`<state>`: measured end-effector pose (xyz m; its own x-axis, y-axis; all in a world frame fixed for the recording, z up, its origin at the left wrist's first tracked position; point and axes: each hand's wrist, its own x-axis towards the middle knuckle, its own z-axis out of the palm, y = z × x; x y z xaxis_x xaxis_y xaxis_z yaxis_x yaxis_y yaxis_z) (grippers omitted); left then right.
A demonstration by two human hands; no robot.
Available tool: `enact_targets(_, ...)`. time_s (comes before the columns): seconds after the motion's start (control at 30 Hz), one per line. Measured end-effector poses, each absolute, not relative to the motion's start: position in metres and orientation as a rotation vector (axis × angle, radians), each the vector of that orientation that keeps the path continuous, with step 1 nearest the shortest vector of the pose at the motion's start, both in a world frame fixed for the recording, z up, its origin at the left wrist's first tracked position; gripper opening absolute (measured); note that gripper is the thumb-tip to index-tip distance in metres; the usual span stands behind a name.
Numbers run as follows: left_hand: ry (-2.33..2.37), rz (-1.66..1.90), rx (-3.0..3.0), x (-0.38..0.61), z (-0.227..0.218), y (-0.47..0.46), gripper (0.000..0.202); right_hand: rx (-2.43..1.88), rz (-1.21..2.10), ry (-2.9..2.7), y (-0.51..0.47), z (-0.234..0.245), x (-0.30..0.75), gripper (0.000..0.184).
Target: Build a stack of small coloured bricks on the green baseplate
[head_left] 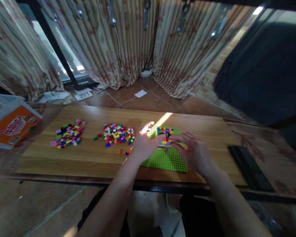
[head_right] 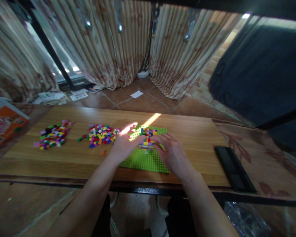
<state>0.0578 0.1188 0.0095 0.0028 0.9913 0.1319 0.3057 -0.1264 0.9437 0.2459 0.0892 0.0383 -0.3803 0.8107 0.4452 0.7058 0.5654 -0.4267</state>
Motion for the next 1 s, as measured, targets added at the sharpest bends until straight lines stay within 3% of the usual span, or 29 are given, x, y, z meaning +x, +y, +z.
enact_targets(0.17,1.356,1.143,1.552,0.083,0.007,0.110,0.071,-1.246,0.194,-2.173,0.091,0.034,0.248,0.013)
enact_targets(0.57,1.406,1.105,1.489,0.090,0.014,0.109,0.070,-1.344,0.330,-1.994,0.090,0.041,0.255,0.010)
enact_targets(0.87,1.422,1.161,1.455,0.096,0.005,0.108,0.066,-1.440,0.477,-1.679,0.101,0.022,0.259,0.016)
enact_targets(1.0,1.370,1.177,1.416,0.094,0.003,0.104,0.071,-1.434,0.621,-1.394,0.108,0.005,0.253,0.028)
